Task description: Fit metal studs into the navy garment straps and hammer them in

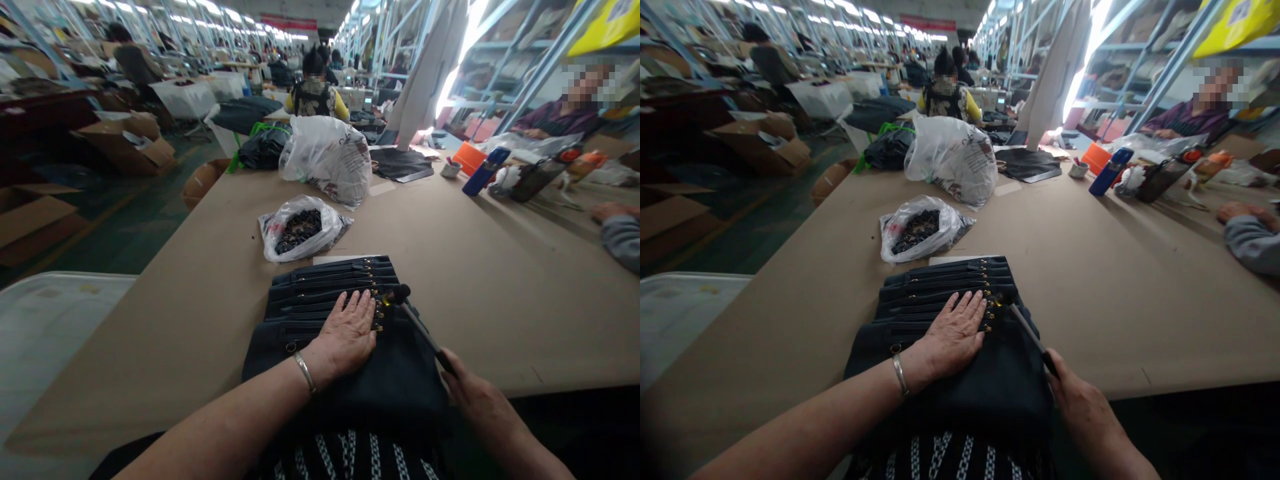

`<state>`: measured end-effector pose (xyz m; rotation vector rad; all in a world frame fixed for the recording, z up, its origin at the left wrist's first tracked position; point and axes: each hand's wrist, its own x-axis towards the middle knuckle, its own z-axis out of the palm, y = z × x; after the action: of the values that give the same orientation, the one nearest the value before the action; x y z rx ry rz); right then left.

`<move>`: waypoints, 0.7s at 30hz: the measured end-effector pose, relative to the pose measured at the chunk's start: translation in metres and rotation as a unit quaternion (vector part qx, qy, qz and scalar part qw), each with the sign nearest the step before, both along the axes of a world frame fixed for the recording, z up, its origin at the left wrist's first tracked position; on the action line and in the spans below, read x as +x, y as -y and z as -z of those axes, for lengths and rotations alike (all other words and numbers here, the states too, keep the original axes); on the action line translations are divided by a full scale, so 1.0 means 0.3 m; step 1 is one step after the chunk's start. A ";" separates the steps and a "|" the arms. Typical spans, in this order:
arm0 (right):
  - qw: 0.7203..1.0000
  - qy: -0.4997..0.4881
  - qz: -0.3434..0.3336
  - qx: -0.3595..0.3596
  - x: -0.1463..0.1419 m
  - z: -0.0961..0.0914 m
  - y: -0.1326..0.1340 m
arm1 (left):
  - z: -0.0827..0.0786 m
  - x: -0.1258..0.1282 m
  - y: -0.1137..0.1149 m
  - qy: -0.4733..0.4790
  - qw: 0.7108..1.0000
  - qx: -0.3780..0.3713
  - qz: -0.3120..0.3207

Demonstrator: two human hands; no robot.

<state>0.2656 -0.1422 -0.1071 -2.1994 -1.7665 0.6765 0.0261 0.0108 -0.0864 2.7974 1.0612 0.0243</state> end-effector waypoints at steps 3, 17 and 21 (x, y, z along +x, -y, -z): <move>0.999 0.001 0.005 0.041 0.010 -0.007 0.028 | 0.002 0.000 0.001 0.004 1.000 0.002 0.000; 0.997 -0.064 0.010 0.049 -0.007 -0.011 0.124 | 0.025 -0.001 -0.004 0.017 1.000 0.009 -0.001; 0.997 -0.043 -0.007 -0.066 -0.021 0.012 0.144 | 0.033 0.004 -0.005 0.021 1.000 -0.006 0.002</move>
<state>0.2594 -0.1853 -0.1106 -2.2068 -1.7435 0.9007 0.0272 0.0125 -0.0964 2.7758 1.0438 0.0748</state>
